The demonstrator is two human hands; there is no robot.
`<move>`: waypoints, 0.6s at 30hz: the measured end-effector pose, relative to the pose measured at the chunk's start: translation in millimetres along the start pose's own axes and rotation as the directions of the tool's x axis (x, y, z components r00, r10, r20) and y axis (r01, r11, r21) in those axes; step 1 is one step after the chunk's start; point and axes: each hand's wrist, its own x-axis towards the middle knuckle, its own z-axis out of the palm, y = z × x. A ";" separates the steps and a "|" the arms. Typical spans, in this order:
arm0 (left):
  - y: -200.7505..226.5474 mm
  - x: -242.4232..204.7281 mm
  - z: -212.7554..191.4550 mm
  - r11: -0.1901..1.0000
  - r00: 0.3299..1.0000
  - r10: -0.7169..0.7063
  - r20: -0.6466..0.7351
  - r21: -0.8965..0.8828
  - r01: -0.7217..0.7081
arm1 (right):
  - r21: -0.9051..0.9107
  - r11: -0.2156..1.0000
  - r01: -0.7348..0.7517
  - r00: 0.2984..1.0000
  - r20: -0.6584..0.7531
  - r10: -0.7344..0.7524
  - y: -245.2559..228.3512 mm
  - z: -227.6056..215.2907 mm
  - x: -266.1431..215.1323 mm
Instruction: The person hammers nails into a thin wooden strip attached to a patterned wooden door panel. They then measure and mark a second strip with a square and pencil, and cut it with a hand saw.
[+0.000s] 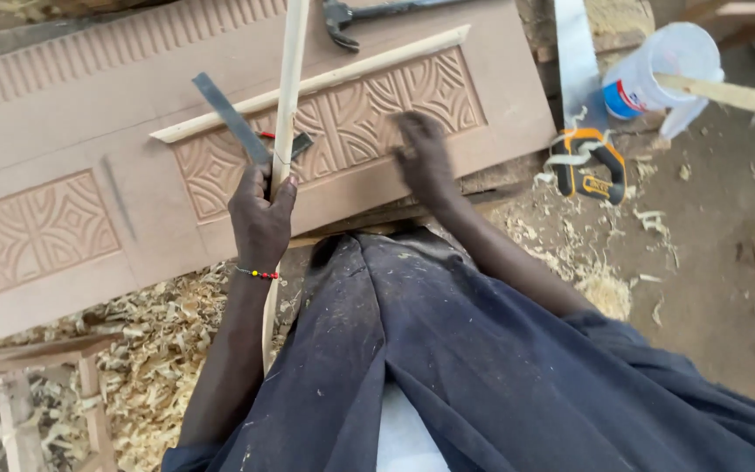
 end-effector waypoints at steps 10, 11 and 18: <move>-2.9 27.3 97.1 0.997 0.919 0.036 0.393 -0.083 -0.003 | -0.568 0.698 -0.436 0.900 -0.271 0.341 59.4 -183.0 -126.7; -2.2 21.9 105.5 0.997 0.912 0.031 0.409 -0.075 0.000 | -0.565 0.691 -0.451 0.892 -0.276 0.357 69.4 -182.0 -138.3; 46.8 22.8 175.3 0.996 0.859 0.061 0.508 -0.086 -0.020 | -0.604 0.743 -0.289 0.955 -0.122 0.271 131.5 -209.6 -144.4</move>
